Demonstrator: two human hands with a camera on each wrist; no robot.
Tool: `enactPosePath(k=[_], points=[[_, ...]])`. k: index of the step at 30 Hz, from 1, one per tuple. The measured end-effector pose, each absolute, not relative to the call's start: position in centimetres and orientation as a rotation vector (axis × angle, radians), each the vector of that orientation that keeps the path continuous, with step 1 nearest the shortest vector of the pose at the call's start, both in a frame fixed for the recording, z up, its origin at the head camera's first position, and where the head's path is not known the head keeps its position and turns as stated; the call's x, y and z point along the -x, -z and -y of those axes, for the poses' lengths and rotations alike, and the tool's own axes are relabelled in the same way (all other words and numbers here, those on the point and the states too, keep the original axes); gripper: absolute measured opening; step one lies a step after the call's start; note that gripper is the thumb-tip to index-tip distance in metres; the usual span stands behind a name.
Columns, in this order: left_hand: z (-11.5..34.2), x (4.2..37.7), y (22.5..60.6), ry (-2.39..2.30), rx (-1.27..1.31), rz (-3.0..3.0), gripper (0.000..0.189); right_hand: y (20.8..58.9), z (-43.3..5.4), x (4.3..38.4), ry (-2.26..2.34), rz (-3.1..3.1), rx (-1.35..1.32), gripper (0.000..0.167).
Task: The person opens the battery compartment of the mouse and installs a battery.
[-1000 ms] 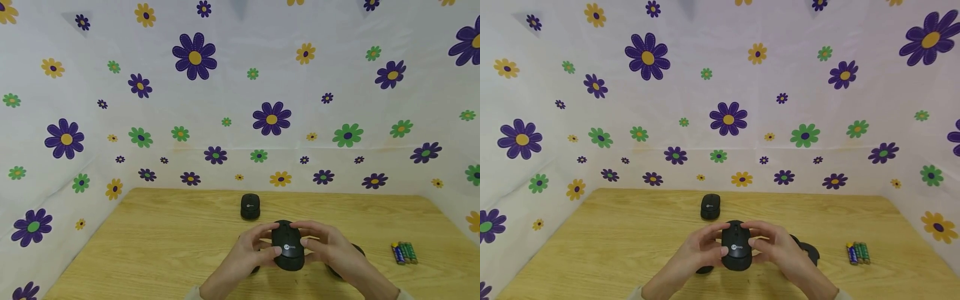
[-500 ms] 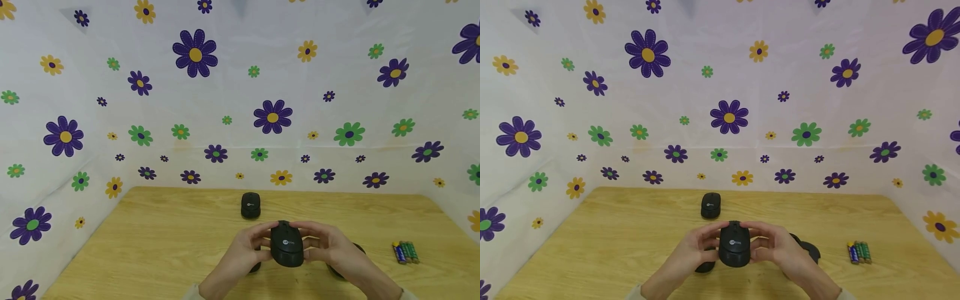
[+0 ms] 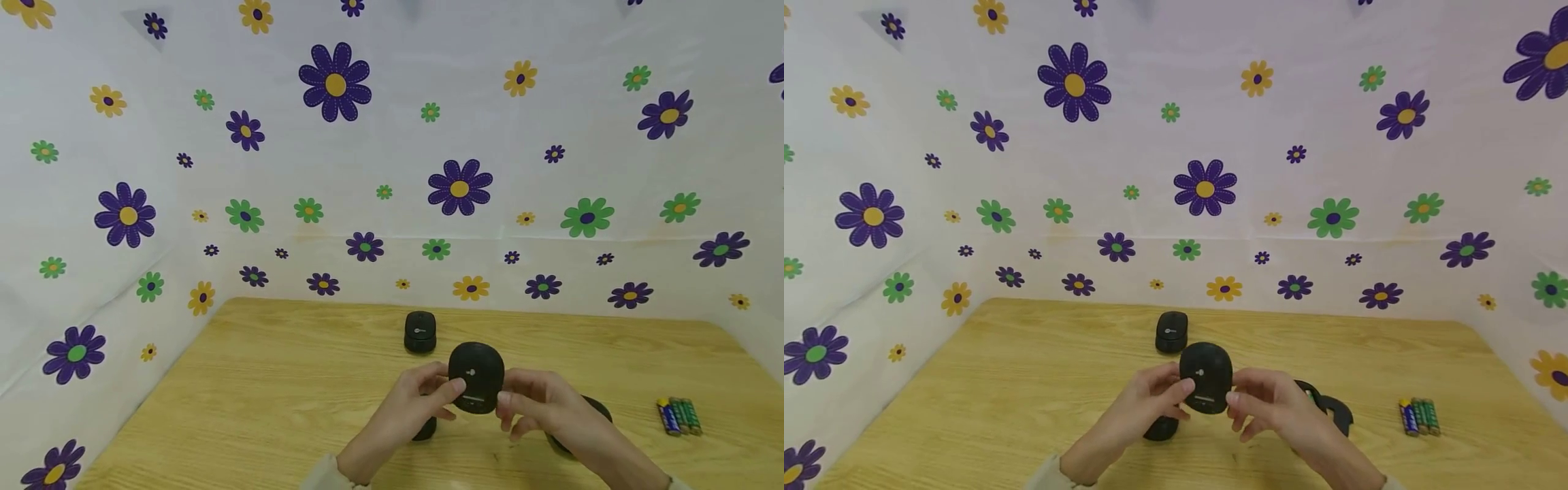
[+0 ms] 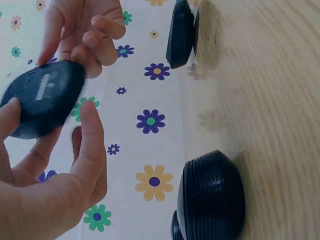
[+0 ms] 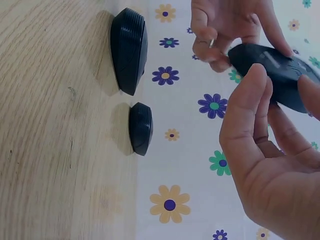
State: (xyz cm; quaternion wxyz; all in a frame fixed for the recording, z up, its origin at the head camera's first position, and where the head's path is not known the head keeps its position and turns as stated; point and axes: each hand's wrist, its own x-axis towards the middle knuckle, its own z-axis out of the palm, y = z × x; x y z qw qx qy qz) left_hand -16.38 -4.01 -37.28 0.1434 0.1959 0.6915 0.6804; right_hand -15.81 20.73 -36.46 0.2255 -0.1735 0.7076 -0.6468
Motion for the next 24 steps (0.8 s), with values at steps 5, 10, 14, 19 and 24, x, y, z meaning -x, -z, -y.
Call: enactPosePath(k=[5, 10, 14, 19, 24], points=[[3.93, 16.08, 37.03, -2.022, -0.572, -1.925, 0.028, 36.54, -20.26, 15.9, 1.771, -1.953, 0.489, 0.039], [3.48, 15.74, 36.86, -2.047, -0.52, -1.823, 0.04, 36.82, -20.25, 15.79, 1.815, -1.945, 0.466, 0.048], [3.22, 15.51, 36.93, -2.029, -0.486, -1.774, 0.056, 36.9, -20.34, 15.61, 1.865, -1.93, 0.427, 0.06], [3.36, 15.43, 36.98, -1.978, -0.521, -1.696, 0.077, 36.97, -20.24, 15.46, 1.891, -1.92, 0.392, 0.064], [3.46, 15.39, 37.0, -1.92, -0.556, -1.758, 0.087, 37.13, -20.08, 15.47, 1.893, -1.938, 0.415, 0.064]])
